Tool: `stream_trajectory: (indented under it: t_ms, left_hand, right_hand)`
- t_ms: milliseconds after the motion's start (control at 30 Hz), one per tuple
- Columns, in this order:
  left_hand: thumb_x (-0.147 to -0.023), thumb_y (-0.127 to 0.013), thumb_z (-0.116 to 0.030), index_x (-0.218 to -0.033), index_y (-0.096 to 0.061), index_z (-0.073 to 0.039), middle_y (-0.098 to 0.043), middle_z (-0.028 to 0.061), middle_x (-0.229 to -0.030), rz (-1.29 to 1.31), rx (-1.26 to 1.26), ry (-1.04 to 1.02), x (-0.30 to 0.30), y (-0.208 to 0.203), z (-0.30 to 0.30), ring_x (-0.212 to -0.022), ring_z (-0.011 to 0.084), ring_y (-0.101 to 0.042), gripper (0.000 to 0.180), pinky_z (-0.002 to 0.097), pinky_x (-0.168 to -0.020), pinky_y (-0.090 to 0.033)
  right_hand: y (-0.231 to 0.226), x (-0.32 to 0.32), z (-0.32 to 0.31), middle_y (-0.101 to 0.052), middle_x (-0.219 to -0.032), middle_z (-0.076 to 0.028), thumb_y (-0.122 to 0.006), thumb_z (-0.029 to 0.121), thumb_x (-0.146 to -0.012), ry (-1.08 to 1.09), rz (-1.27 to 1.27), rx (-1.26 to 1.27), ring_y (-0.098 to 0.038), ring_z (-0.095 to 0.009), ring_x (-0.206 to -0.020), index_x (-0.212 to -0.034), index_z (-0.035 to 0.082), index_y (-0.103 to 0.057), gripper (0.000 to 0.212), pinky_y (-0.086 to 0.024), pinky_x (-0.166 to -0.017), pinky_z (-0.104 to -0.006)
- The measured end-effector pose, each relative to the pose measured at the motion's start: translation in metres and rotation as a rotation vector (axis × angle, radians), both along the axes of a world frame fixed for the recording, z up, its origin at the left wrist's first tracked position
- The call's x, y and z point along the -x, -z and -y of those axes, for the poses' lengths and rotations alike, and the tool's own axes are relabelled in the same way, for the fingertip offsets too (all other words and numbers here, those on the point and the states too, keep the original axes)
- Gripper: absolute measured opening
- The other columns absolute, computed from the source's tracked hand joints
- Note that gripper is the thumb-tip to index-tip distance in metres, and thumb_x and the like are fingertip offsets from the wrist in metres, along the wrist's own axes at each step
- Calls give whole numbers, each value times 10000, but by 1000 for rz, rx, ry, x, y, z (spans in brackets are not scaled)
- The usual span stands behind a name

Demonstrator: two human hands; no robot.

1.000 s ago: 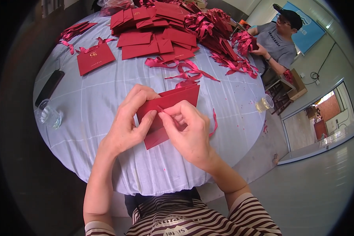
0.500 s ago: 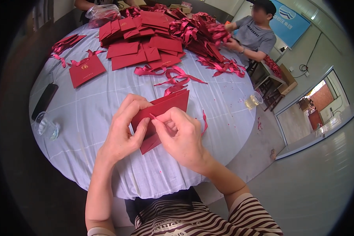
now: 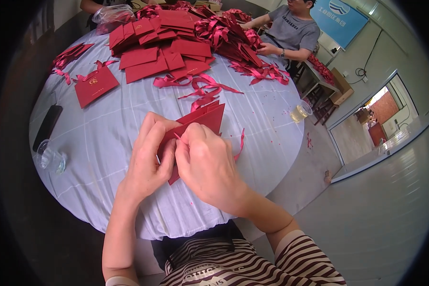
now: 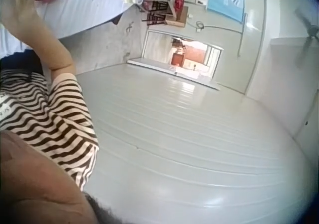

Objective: The person assembles paper gift bags by threading ribbon handles through slits on each bag by hand.

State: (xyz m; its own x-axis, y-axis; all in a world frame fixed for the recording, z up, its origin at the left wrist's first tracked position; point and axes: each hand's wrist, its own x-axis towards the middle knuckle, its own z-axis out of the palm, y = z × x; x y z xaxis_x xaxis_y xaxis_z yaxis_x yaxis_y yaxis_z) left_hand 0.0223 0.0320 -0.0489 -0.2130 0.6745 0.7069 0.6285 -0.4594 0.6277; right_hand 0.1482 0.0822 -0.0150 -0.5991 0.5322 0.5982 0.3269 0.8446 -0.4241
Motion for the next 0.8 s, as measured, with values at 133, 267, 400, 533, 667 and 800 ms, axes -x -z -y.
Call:
stream_trajectory:
  t_ms: [133, 267, 400, 533, 667, 800]
  left_hand:
    - [-745, -522, 114, -1004, -559, 24, -488, 146, -903, -16, -6, 2, -3, 0, 0, -784, 280, -511, 276, 330, -671, -439]
    - [-740, -540, 101, -1015, -555, 26, -495, 152, -912, -10, 9, 19, -6, -2, 2, -800, 291, -520, 286, 341, -682, -444]
    - [-717, -588, 56, -1035, -535, 32, -491, 157, -927, -111, -64, -21, -9, 2, -1, -808, 310, -521, 323, 357, -681, -449]
    - [-689, -616, 20, -1042, -525, 35, -480, 161, -948, -109, -55, 8, -10, 4, 2, -820, 318, -514, 365, 362, -686, -448]
    - [-744, -543, 100, -1029, -531, 36, -477, 160, -941, -69, -16, -31, -7, 4, -1, -835, 302, -517, 292, 340, -709, -447]
    - [-769, -520, 122, -1043, -554, 18, -493, 150, -972, -33, 3, -14, -6, 1, 0, -841, 281, -525, 295, 320, -734, -451]
  right_hand:
    - [-7, -2, 3, -570, -722, -185, -582, 33, -810, 50, 111, -31, -594, -372, -662, -797, -25, -498, 103, -470, -578, -449]
    - [-13, -4, 6, -565, -726, -208, -571, 20, -785, 45, 199, -31, -603, -377, -671, -796, -47, -503, 96, -491, -591, -434]
    - [-18, -1, 7, -564, -762, -229, -580, -7, -676, 27, 334, -199, -613, -365, -677, -807, -81, -546, 154, -514, -593, -408]
    - [-26, 2, -1, -577, -734, -224, -580, -12, -682, -49, 370, -231, -621, -353, -672, -757, -74, -553, 100, -510, -571, -395]
    - [-2, 0, -25, -601, -688, -161, -615, 13, -754, -151, -27, -20, -631, -289, -642, -777, -42, -551, 88, -483, -524, -375]
    - [4, -8, -32, -579, -772, -113, -676, -5, -768, -189, -115, 5, -592, -197, -632, -853, -3, -556, 147, -472, -552, -289]
